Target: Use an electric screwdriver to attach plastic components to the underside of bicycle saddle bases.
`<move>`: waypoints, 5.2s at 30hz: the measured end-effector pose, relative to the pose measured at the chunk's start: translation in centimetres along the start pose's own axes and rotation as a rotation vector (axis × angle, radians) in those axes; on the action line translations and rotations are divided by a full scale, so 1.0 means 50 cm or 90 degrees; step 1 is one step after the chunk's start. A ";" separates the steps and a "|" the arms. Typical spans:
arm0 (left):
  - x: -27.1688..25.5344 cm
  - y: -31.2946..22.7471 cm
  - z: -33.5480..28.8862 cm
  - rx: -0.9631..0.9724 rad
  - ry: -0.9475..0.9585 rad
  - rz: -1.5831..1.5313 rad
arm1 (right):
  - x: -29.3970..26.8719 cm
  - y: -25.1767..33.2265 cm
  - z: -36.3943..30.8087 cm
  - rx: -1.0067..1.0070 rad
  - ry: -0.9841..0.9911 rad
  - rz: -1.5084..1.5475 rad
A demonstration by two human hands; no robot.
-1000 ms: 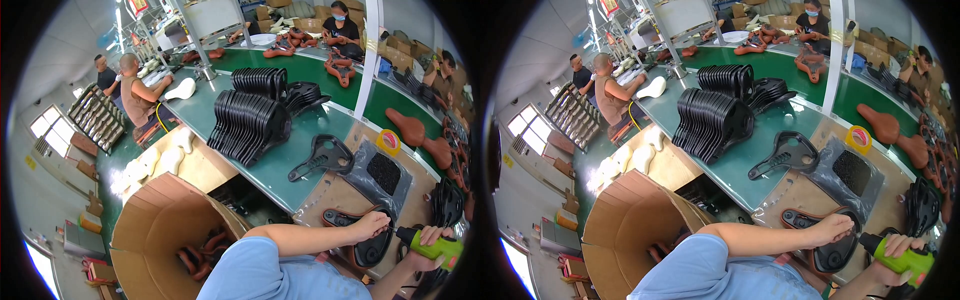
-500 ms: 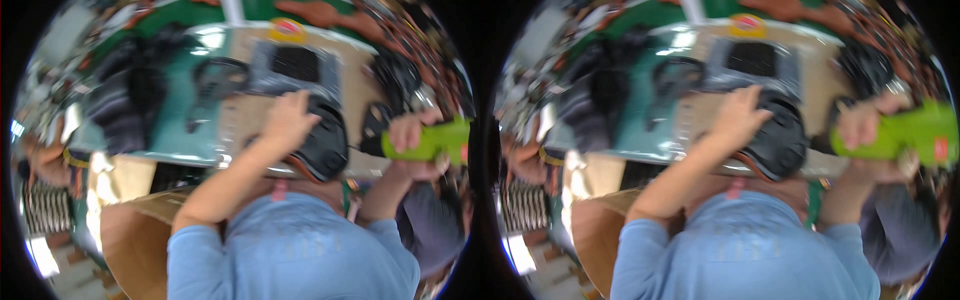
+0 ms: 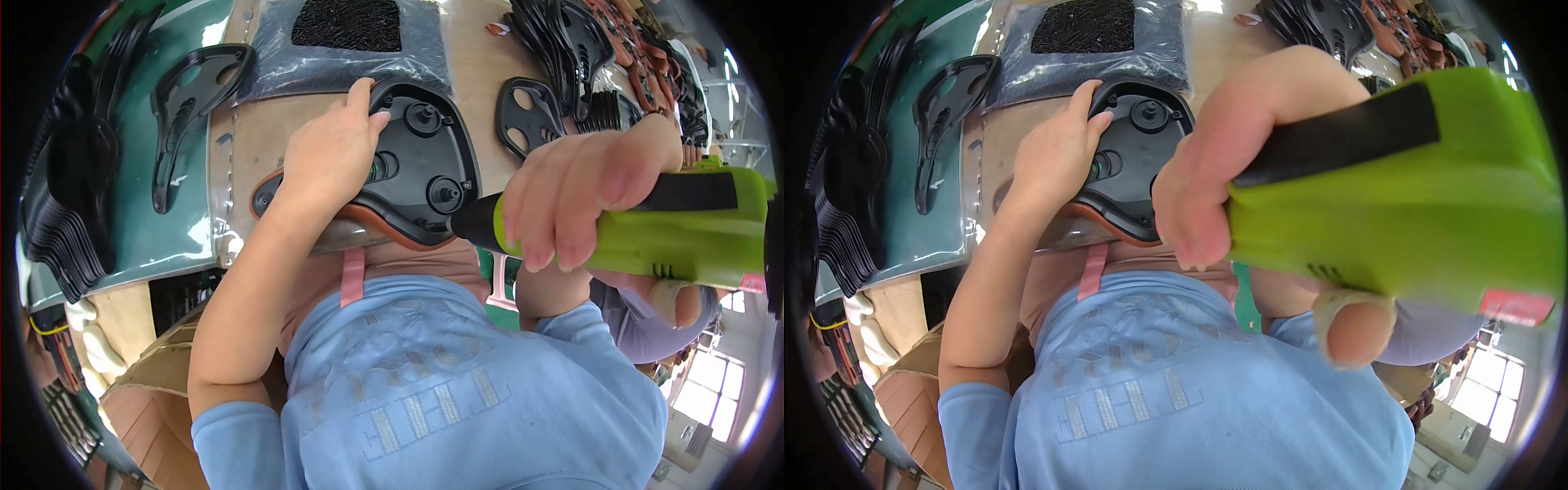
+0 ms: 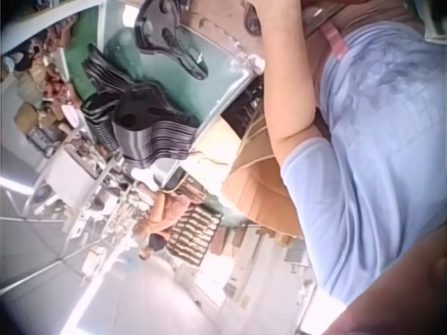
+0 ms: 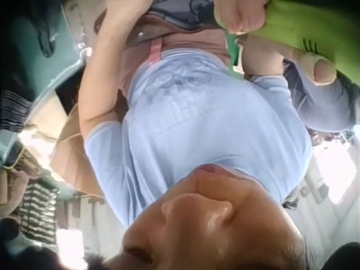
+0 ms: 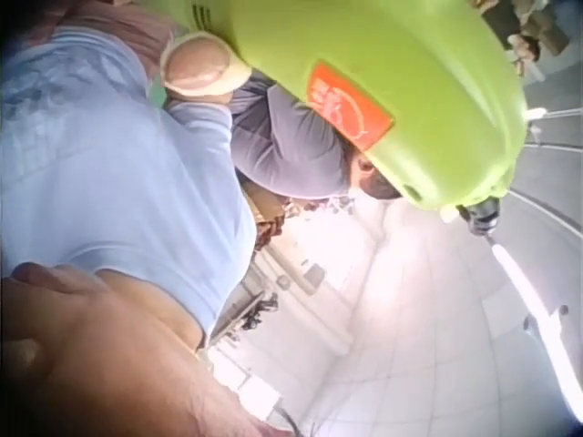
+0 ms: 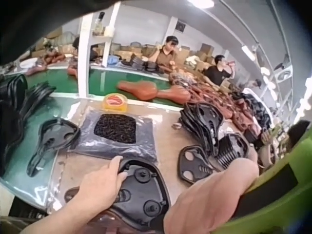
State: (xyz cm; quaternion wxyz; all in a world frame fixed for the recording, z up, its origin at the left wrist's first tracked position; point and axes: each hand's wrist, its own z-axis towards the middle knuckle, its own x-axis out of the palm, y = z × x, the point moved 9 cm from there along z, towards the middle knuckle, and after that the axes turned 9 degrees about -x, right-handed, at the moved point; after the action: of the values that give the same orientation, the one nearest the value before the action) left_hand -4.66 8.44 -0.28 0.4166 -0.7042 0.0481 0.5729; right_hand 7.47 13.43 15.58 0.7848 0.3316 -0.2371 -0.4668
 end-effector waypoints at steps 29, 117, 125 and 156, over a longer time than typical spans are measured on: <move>-0.007 -0.006 -0.005 0.049 -0.041 -0.040 | 0.070 -0.065 0.028 0.099 0.165 -0.059; 0.132 -0.188 0.981 0.169 0.036 0.341 | -0.366 -0.081 -0.194 0.108 -0.400 -0.048; 0.023 -0.239 0.743 -0.031 0.472 -0.455 | -0.320 -0.098 -0.211 -0.006 -0.438 -0.013; -0.204 0.295 0.024 0.069 -0.169 0.209 | -0.232 -0.074 -0.163 -0.022 -0.546 -0.232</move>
State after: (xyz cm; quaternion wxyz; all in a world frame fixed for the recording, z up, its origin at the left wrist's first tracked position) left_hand -17.06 -4.53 0.53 0.3579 -0.5817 0.1373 0.7174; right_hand 5.63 24.92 6.67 0.5268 0.1319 -0.4699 -0.6959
